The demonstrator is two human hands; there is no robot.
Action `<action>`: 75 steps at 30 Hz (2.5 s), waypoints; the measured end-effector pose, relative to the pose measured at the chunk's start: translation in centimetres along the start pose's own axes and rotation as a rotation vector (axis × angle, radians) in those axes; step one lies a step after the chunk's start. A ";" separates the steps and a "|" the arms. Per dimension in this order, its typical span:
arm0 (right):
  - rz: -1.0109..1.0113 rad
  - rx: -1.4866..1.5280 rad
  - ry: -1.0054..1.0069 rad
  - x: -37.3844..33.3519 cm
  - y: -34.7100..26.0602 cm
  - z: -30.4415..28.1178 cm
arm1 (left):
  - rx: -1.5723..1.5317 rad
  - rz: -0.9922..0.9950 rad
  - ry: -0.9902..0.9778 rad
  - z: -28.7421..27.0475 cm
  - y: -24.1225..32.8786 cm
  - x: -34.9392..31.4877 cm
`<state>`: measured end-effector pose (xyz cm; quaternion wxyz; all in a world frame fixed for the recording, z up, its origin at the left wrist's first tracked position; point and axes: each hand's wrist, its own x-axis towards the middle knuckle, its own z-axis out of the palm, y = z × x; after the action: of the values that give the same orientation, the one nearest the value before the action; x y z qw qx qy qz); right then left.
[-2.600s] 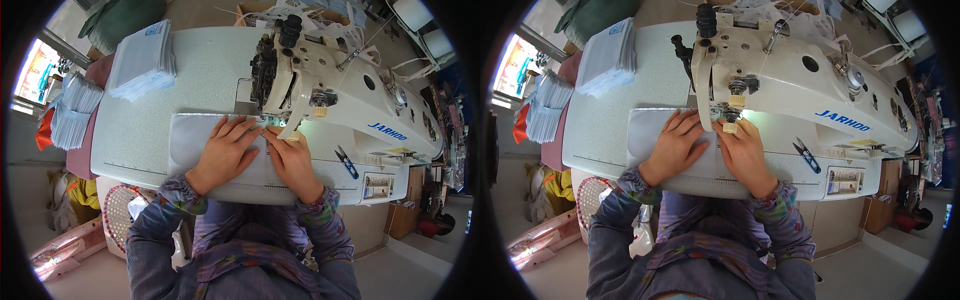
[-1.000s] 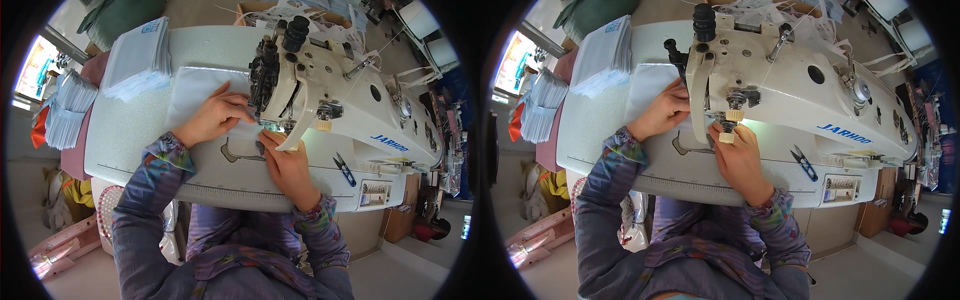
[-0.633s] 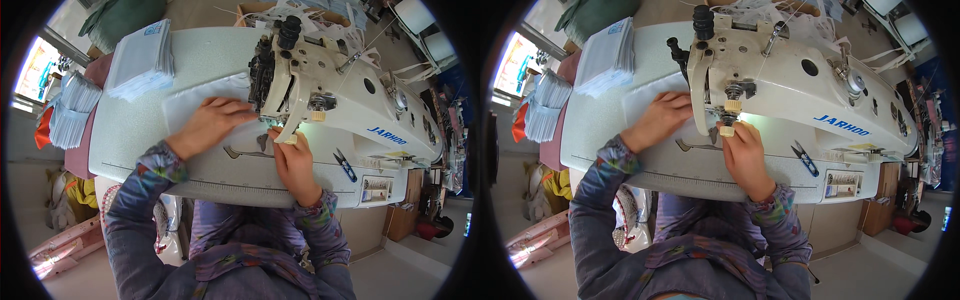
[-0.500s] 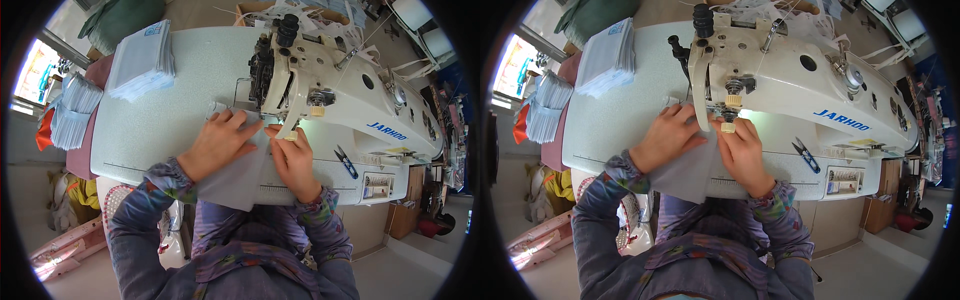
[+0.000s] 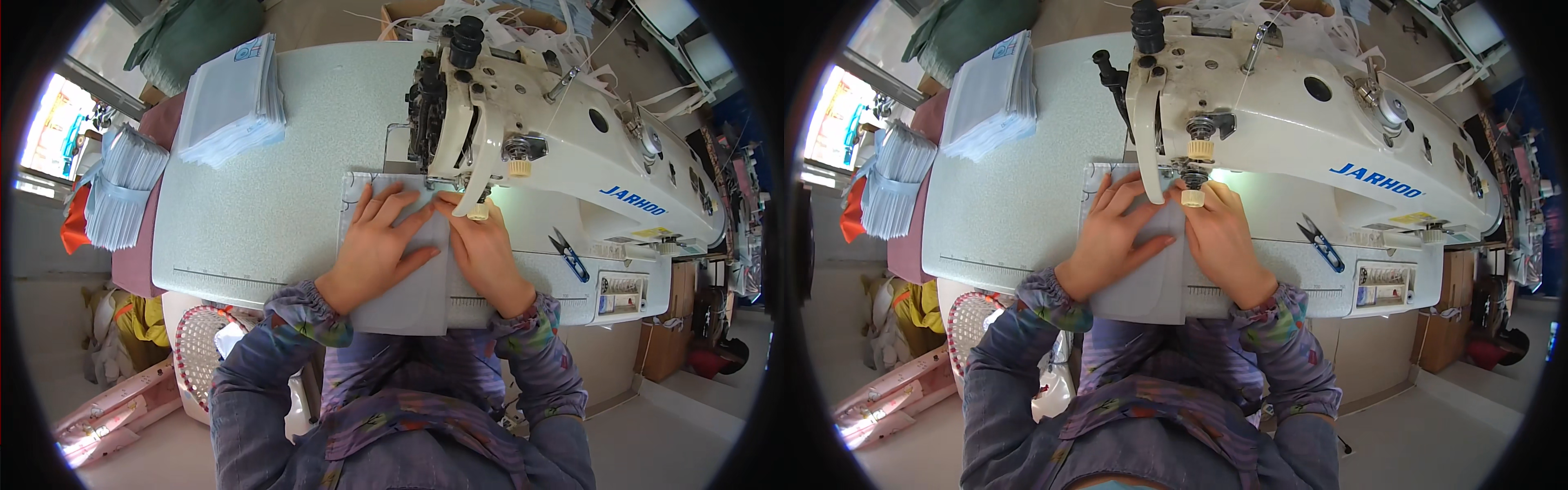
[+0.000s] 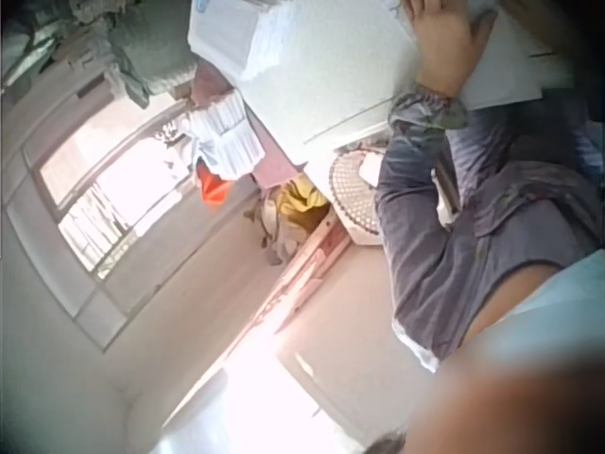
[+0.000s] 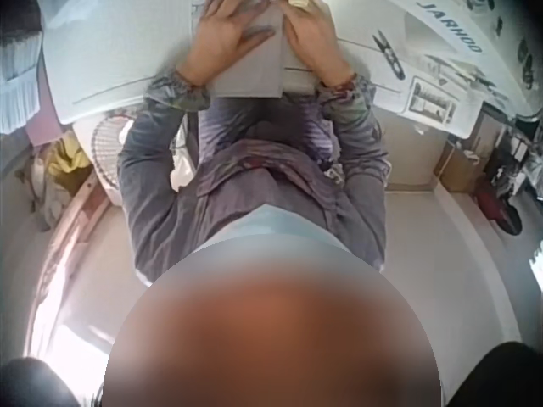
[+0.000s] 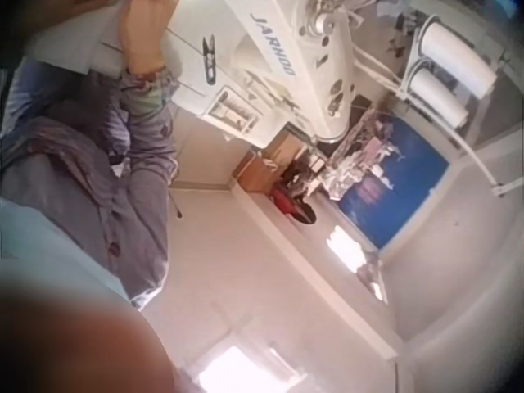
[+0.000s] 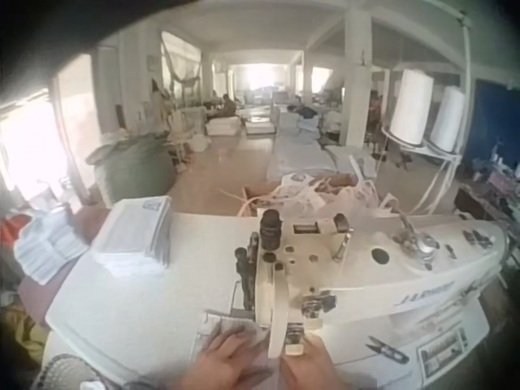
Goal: Sew fabric pieces together using an industrial sewing machine to create small pouches.
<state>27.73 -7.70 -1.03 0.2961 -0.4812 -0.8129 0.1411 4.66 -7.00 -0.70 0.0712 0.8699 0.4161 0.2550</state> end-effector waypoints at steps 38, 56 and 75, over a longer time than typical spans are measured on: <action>-0.088 -0.048 -0.063 0.5 -1.1 -0.6 | -0.406 0.230 -0.209 -3.5 -8.8 1.8; -0.091 -0.041 0.012 0.2 -0.9 0.1 | -0.131 0.190 -0.032 -2.2 -5.2 2.5; -0.079 0.014 0.041 0.2 -0.3 0.2 | -0.090 0.169 0.085 -0.8 -5.7 3.8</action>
<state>27.31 -7.67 -0.95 0.3215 -0.4494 -0.8240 0.1250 2.37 -0.48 -0.50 0.0706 0.8862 0.3322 0.3151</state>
